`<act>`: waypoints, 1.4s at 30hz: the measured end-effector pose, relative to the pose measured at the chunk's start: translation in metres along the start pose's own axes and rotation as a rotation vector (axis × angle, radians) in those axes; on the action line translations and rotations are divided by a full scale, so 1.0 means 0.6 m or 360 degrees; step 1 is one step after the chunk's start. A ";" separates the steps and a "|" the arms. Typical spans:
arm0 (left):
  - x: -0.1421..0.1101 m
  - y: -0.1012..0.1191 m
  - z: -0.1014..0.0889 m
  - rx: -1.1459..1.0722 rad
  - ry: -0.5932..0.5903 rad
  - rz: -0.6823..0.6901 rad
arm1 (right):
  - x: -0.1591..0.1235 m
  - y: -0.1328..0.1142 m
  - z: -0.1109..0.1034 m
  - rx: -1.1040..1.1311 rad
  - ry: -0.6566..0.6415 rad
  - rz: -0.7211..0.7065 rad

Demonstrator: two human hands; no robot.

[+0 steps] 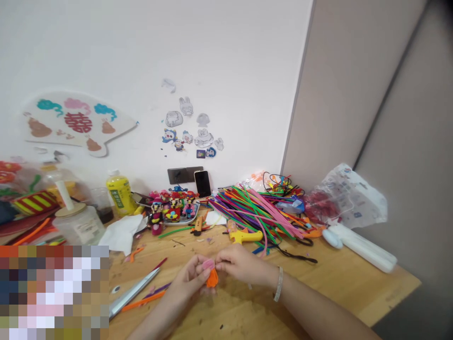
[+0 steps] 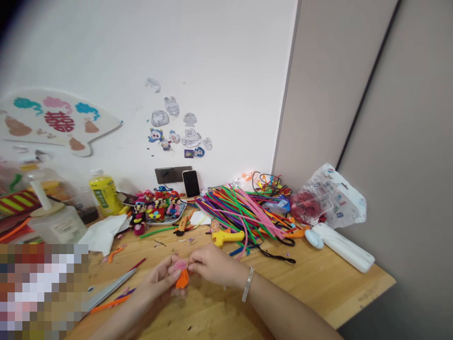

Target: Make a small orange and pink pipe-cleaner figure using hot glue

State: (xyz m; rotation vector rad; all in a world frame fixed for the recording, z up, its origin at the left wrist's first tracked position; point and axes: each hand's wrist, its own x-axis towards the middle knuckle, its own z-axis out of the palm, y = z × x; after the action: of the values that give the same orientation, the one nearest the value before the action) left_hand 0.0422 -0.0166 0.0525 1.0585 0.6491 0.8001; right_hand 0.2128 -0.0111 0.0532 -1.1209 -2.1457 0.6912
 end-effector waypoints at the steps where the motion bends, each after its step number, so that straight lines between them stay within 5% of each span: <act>1: 0.001 -0.001 -0.001 0.0007 0.0004 0.0002 | 0.001 0.001 0.000 -0.0025 0.0002 -0.0021; 20: 0.012 -0.011 -0.018 -0.0056 0.0006 0.0026 | 0.002 0.010 0.008 0.0468 0.0012 0.0230; 35: 0.011 -0.015 -0.018 0.0012 0.0053 0.0042 | -0.001 0.005 0.013 0.0186 0.0161 0.0098; 42: 0.024 -0.033 -0.034 0.0387 0.0112 0.0219 | 0.003 0.004 0.020 0.0199 0.0272 0.0177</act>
State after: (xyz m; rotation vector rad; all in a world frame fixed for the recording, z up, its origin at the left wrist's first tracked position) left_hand 0.0394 0.0003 0.0254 1.3118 0.7529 0.8960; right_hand 0.2045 -0.0107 0.0440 -1.1938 -1.8830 0.7412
